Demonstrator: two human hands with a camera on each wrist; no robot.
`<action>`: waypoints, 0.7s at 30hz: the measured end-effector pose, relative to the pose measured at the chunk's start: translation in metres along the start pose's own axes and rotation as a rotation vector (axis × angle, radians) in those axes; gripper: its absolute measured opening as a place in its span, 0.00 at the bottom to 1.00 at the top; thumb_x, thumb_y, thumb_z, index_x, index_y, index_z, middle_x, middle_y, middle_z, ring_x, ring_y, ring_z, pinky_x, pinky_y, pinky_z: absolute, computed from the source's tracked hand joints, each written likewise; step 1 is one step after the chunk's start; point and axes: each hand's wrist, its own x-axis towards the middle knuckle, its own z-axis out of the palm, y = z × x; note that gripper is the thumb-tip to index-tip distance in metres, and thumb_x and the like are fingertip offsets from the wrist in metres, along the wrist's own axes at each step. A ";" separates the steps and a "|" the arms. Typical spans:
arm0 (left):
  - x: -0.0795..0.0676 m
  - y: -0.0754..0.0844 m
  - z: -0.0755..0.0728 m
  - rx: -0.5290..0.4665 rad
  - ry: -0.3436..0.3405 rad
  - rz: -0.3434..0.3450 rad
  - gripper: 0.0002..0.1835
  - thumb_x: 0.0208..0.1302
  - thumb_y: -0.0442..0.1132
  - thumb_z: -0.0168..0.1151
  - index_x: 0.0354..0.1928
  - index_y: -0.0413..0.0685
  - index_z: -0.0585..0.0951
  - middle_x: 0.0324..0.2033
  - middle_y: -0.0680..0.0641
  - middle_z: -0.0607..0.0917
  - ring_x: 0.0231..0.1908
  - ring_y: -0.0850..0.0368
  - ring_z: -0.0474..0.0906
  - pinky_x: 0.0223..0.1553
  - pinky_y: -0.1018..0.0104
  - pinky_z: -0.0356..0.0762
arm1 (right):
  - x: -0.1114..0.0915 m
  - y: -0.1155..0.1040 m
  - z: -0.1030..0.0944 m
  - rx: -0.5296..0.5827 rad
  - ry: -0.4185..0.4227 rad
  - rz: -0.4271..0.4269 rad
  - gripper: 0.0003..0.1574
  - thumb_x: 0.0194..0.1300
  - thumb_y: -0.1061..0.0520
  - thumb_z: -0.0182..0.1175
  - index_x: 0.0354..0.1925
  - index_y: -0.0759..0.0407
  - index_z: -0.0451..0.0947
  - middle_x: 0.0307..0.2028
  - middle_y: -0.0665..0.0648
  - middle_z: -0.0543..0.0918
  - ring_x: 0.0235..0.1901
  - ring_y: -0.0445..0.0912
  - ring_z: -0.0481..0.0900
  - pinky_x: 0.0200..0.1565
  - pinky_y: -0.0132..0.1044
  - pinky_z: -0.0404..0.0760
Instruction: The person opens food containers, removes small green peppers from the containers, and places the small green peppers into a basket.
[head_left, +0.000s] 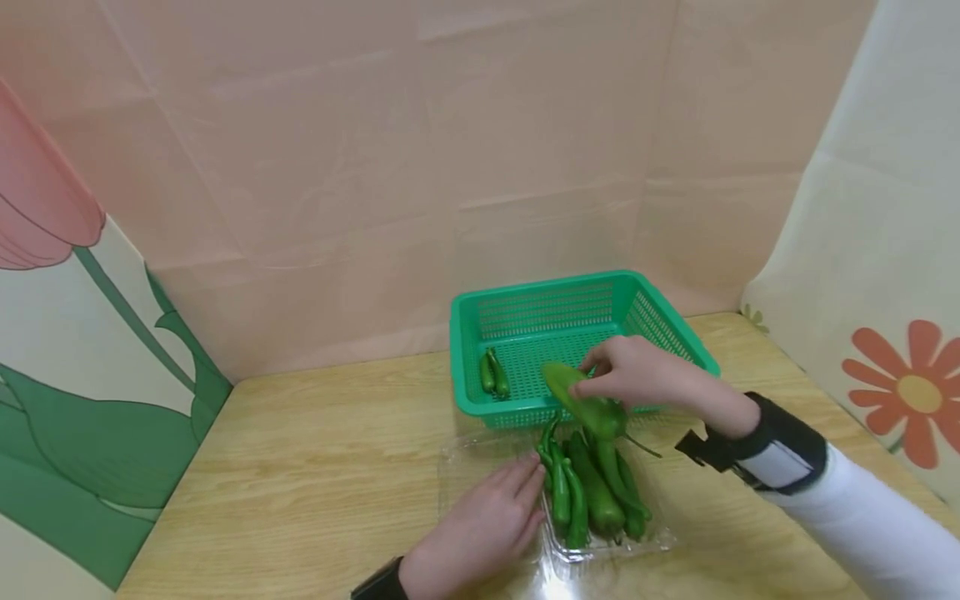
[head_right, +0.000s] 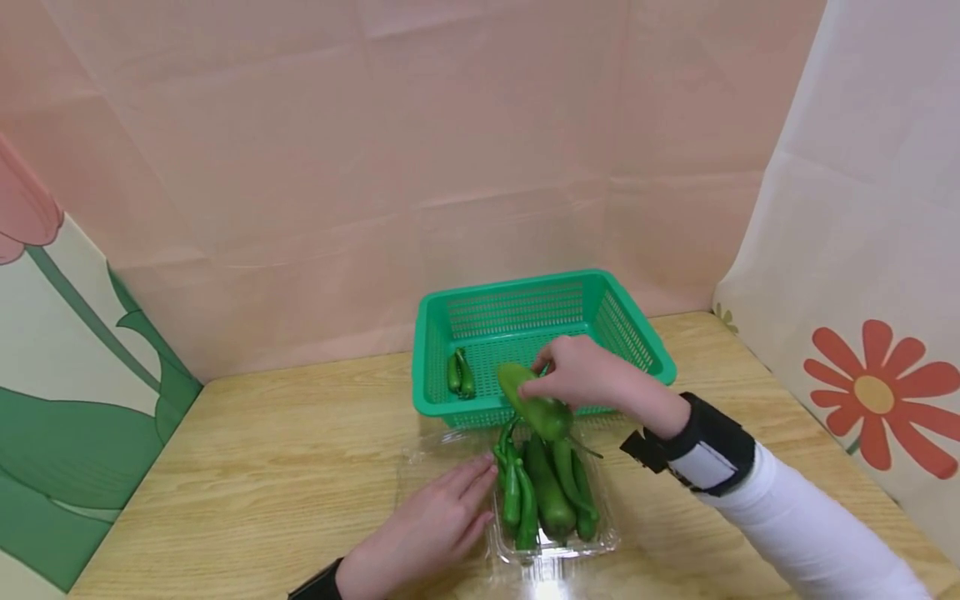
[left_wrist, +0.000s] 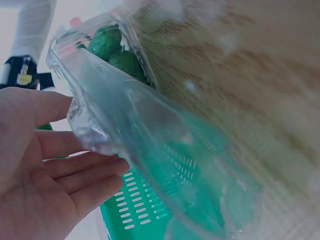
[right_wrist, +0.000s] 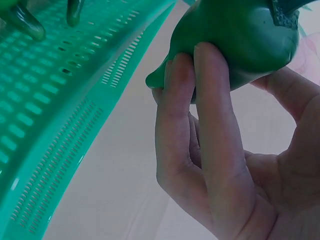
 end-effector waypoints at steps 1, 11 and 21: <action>0.000 0.000 0.000 0.003 0.000 0.000 0.28 0.71 0.51 0.47 0.64 0.37 0.69 0.63 0.38 0.71 0.64 0.49 0.69 0.67 0.60 0.66 | 0.003 -0.001 -0.001 0.003 -0.004 0.002 0.39 0.60 0.40 0.61 0.56 0.70 0.73 0.43 0.64 0.84 0.17 0.43 0.79 0.25 0.34 0.82; 0.001 0.001 0.000 0.020 0.011 0.009 0.28 0.71 0.51 0.47 0.63 0.36 0.70 0.62 0.38 0.72 0.63 0.49 0.70 0.66 0.60 0.66 | 0.035 -0.004 -0.009 0.052 -0.035 0.058 0.38 0.61 0.42 0.61 0.57 0.70 0.72 0.47 0.66 0.82 0.25 0.44 0.83 0.31 0.41 0.87; 0.000 0.003 -0.002 0.009 -0.003 0.000 0.28 0.71 0.51 0.46 0.63 0.37 0.70 0.63 0.38 0.72 0.64 0.49 0.69 0.66 0.60 0.66 | 0.077 -0.004 -0.014 0.080 -0.052 0.111 0.31 0.62 0.44 0.60 0.53 0.66 0.78 0.51 0.66 0.80 0.42 0.51 0.83 0.34 0.40 0.88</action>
